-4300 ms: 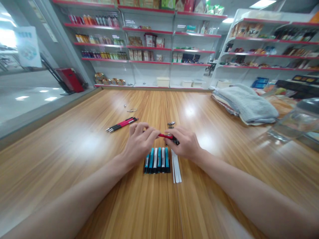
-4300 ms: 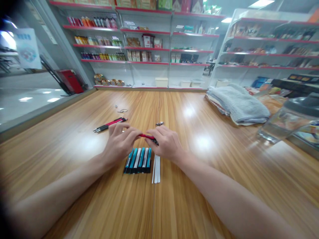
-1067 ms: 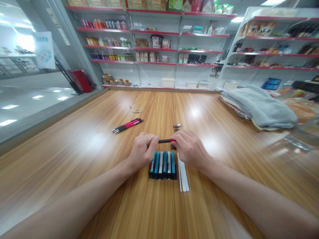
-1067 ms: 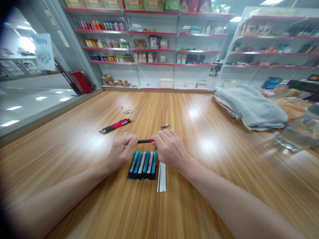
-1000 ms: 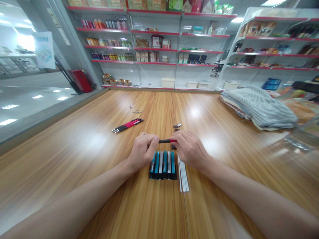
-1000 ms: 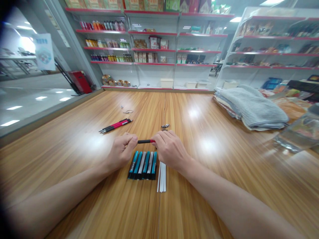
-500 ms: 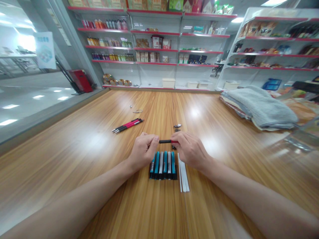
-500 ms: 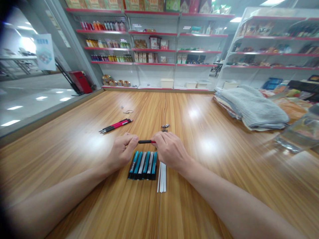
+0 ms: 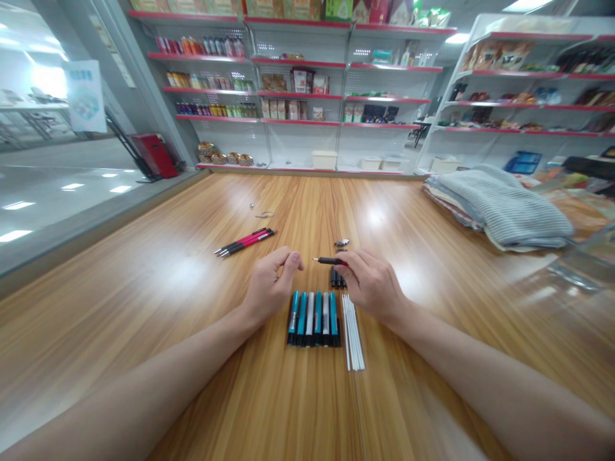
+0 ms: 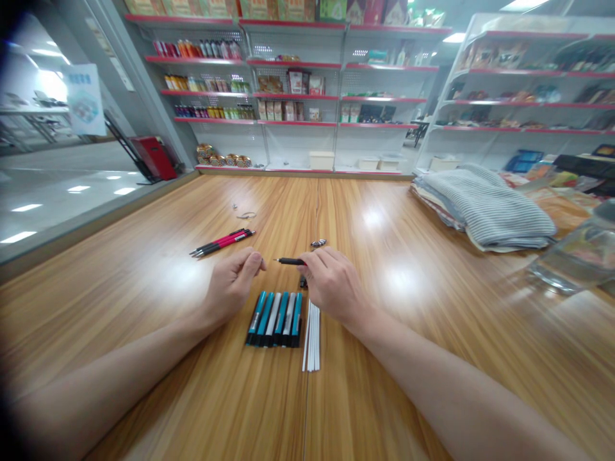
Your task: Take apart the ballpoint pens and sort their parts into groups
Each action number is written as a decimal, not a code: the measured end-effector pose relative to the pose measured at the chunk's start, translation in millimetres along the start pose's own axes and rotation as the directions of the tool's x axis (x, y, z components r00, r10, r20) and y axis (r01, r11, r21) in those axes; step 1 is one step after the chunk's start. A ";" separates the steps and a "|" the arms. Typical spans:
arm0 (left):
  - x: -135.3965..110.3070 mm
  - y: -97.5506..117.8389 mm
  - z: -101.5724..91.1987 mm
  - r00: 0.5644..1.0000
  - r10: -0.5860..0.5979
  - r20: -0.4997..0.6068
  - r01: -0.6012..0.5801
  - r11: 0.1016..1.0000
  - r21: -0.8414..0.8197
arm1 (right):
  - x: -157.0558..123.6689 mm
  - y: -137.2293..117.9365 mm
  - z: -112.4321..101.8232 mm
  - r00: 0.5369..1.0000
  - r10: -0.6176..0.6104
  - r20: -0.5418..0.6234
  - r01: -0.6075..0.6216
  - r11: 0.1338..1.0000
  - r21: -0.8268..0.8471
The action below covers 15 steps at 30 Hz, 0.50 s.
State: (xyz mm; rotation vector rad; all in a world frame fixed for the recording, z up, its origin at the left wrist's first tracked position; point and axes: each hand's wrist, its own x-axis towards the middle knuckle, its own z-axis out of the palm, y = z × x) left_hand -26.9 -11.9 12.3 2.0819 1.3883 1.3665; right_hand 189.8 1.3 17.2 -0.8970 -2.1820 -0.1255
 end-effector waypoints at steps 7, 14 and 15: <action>20.5 -43.2 1.0 0.991 -0.075 0.111 0.055 0.982 0.179 | 1.1 39.2 6.3 0.891 0.396 -0.220 -0.376 0.917 0.131; 78.2 -77.9 24.4 0.953 0.114 0.280 -0.188 0.949 0.254 | 5.1 48.8 12.0 0.811 0.536 -0.234 -0.493 0.842 0.218; 86.5 -81.0 31.1 0.946 0.141 0.293 -0.216 0.946 0.241 | 5.1 48.7 12.0 0.809 0.541 -0.228 -0.499 0.838 0.220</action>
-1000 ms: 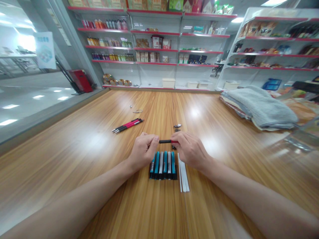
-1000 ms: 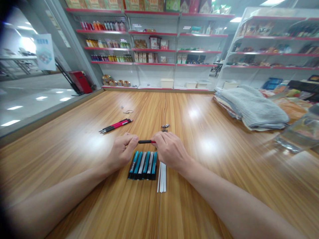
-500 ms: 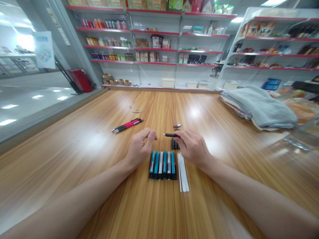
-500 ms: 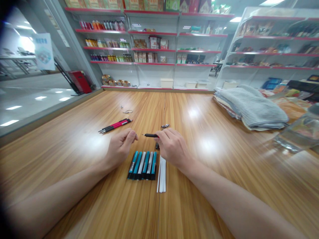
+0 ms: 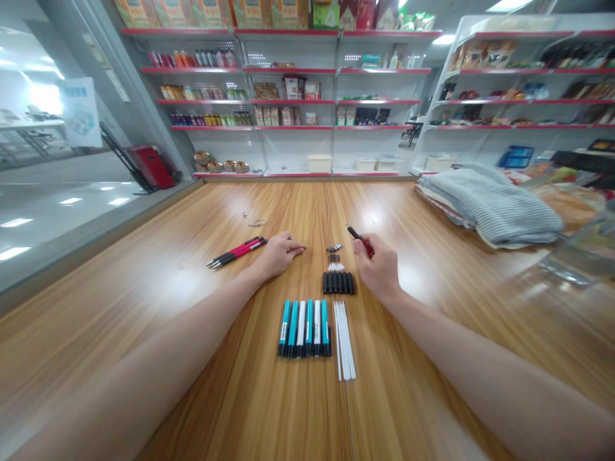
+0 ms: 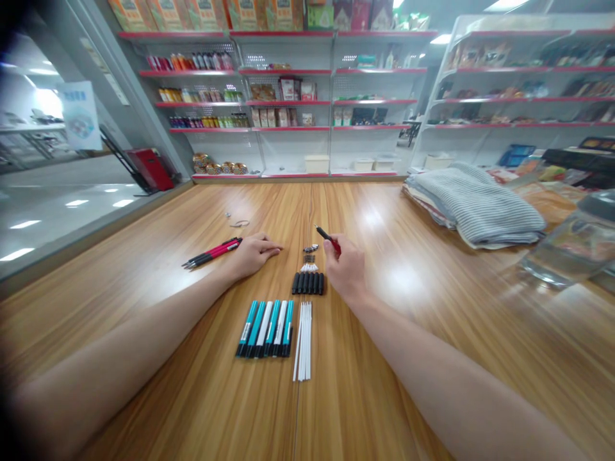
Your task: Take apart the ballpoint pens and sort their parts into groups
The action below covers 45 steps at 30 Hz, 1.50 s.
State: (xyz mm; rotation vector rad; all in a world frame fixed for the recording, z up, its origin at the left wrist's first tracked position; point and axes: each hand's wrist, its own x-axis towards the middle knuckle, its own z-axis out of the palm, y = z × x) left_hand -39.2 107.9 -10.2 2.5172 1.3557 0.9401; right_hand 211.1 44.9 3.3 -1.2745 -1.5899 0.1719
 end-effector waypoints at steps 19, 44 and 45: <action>27.6 15.3 21.7 1.000 -0.024 0.010 0.025 0.995 -0.096 | 27.5 26.1 19.2 0.972 0.225 0.070 -0.220 0.973 -0.073; 26.9 32.1 28.3 0.999 -0.038 0.017 0.036 0.994 0.104 | 27.0 23.8 18.5 0.969 0.176 0.175 -0.159 0.982 -0.106; 26.7 31.8 28.9 0.999 -0.039 0.013 0.038 0.994 0.102 | 27.0 24.4 18.7 0.969 0.173 0.177 -0.157 0.982 -0.104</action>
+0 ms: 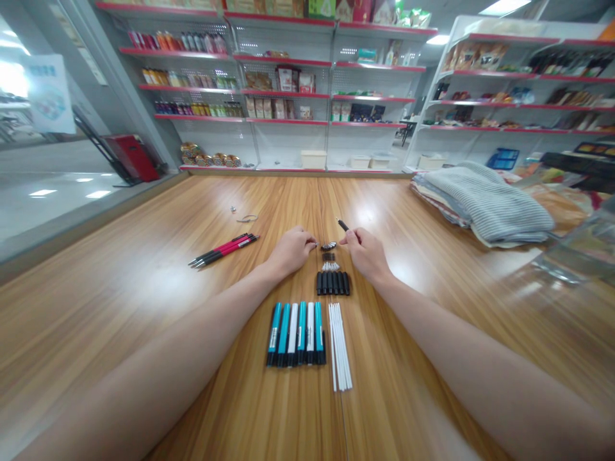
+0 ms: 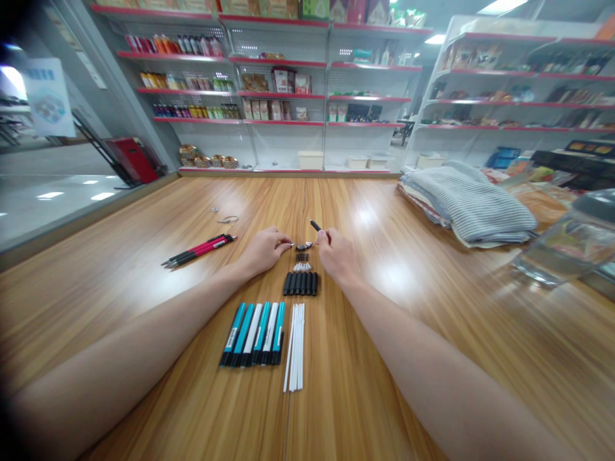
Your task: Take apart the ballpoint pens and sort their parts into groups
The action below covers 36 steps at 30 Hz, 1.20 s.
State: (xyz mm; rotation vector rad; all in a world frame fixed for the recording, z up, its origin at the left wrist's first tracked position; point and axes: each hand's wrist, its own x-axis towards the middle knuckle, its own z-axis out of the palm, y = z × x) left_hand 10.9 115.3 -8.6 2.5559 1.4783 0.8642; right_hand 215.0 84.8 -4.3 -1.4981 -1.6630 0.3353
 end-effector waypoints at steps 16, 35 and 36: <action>-1.6 2.5 2.1 1.000 -0.017 0.004 0.017 1.000 -0.017 | 1.1 2.3 2.8 0.999 -0.014 0.033 0.015 1.000 -0.013; -2.4 -0.4 5.4 1.000 0.007 -0.016 -0.008 0.999 -0.044 | 1.2 1.3 2.5 0.999 -0.008 0.034 0.008 1.000 -0.012; -2.5 -0.7 5.5 1.000 0.010 -0.016 -0.010 0.999 -0.042 | 1.2 1.6 2.8 0.999 -0.008 0.035 0.009 1.000 -0.009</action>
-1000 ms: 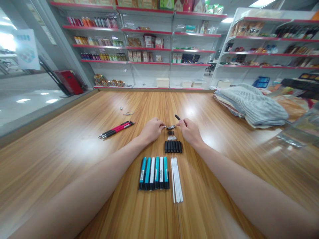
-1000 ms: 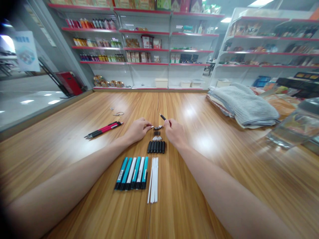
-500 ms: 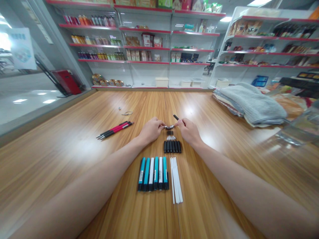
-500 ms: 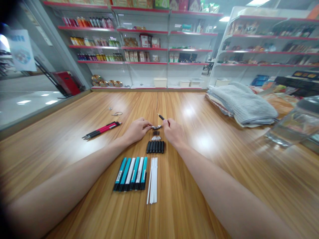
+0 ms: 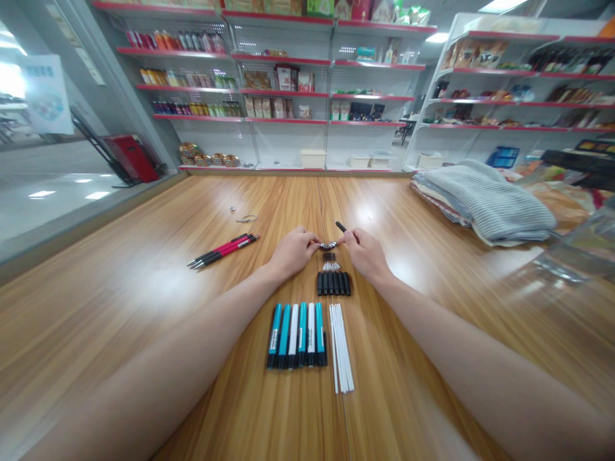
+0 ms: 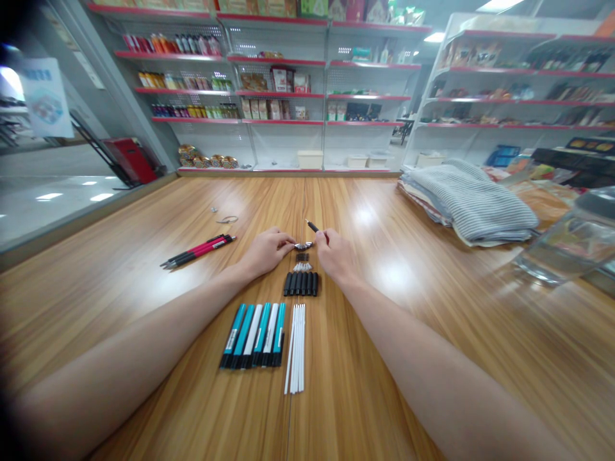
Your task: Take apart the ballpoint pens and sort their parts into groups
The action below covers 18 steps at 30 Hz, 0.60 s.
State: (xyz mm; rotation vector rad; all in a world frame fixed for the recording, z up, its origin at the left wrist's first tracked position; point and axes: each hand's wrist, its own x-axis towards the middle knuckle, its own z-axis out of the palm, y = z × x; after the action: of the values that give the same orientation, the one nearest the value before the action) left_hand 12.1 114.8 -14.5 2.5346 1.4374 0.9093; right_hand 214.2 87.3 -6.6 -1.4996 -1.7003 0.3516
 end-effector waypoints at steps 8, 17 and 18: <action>0.9 0.3 0.8 1.000 -0.011 0.004 0.011 1.000 0.009 | -0.5 -0.1 -0.6 1.000 0.009 -0.009 -0.009 1.000 0.007; 0.7 2.4 -6.7 1.000 0.010 -0.025 -0.011 0.999 -0.047 | -1.4 -0.4 -4.7 0.983 -0.062 -0.175 0.086 0.988 0.131; -1.3 2.7 -9.4 0.999 -0.008 -0.045 0.006 0.998 -0.058 | -2.0 0.0 -6.8 0.973 -0.088 -0.213 0.120 0.982 0.142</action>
State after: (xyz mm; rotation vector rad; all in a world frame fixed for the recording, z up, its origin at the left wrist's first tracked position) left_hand 8.6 110.3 -6.4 2.4820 1.4098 0.9978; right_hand 219.0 83.3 -3.1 -1.2820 -1.5440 0.2559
